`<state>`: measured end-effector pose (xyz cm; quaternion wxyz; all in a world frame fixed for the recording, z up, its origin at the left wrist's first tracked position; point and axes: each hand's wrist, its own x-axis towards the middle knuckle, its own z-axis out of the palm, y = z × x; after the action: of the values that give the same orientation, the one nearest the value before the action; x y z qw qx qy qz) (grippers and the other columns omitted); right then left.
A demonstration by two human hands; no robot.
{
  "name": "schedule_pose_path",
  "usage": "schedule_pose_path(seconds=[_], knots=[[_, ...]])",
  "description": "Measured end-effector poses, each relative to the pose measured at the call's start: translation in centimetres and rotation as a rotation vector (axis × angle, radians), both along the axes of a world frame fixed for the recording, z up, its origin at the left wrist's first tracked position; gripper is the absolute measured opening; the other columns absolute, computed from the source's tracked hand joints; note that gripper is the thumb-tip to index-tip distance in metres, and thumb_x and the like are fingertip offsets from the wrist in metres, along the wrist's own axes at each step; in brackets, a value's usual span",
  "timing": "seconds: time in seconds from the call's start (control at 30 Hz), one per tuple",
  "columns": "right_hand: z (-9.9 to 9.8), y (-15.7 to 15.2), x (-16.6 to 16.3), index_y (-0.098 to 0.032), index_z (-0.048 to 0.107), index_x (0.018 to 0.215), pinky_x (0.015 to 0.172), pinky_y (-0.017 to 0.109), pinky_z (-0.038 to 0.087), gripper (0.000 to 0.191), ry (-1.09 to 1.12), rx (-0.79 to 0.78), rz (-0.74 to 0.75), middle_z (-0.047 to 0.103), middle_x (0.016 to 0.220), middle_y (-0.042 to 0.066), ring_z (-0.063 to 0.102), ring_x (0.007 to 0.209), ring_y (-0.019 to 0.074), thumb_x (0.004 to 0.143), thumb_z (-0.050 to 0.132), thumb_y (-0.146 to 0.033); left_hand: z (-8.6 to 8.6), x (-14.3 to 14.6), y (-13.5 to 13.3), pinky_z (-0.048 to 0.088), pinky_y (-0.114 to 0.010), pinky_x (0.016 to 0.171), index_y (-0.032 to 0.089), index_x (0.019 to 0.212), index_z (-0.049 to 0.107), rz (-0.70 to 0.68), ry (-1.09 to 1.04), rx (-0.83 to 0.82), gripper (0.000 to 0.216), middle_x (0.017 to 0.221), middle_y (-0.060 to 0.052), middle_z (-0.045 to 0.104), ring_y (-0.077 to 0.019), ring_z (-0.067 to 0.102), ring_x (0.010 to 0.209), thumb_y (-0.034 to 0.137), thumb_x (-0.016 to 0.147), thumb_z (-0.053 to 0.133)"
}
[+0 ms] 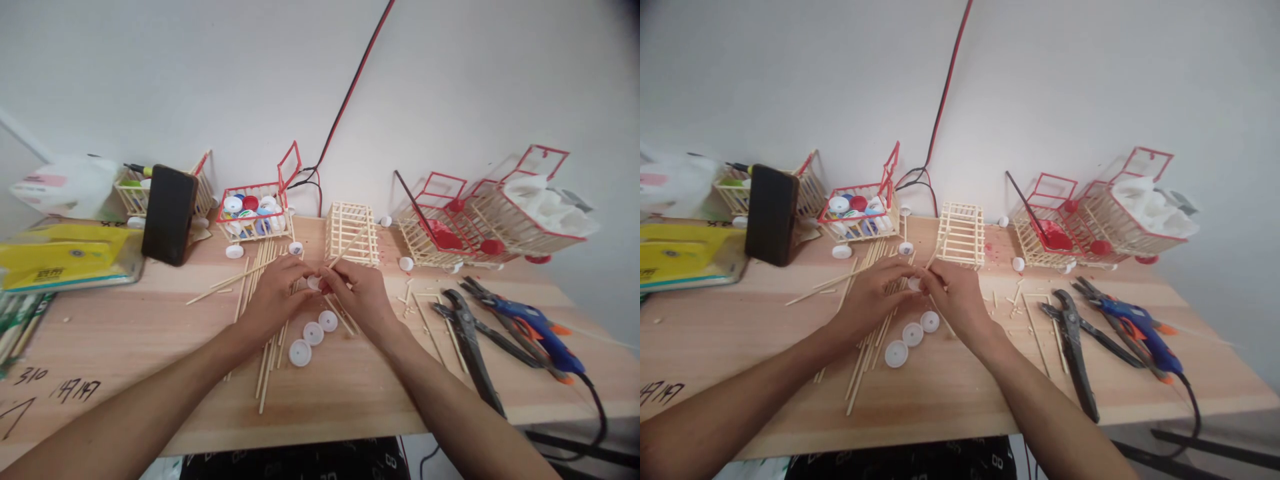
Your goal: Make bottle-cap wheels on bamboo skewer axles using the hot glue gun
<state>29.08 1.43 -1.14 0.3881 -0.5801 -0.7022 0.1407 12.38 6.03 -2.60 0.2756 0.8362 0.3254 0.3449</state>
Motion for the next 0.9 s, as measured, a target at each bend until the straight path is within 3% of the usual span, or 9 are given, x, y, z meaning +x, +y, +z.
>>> schedule_pose_path(seconds=[0.9], knots=[[-0.05, 0.02, 0.01, -0.019, 0.063, 0.066, 0.059, 0.021, 0.042, 0.029, 0.006, 0.002, 0.009, 0.067, 0.063, -0.001, 0.061, 0.059, 0.0105, 0.091, 0.051, -0.028, 0.14, -0.01, -0.07, 0.043, -0.037, 0.093, 0.022, 0.099, 0.067, -0.005, -0.005, -0.017, 0.021, 0.104, -0.002, 0.066, -0.0189, 0.056, 0.102, 0.018, 0.079, 0.065]])
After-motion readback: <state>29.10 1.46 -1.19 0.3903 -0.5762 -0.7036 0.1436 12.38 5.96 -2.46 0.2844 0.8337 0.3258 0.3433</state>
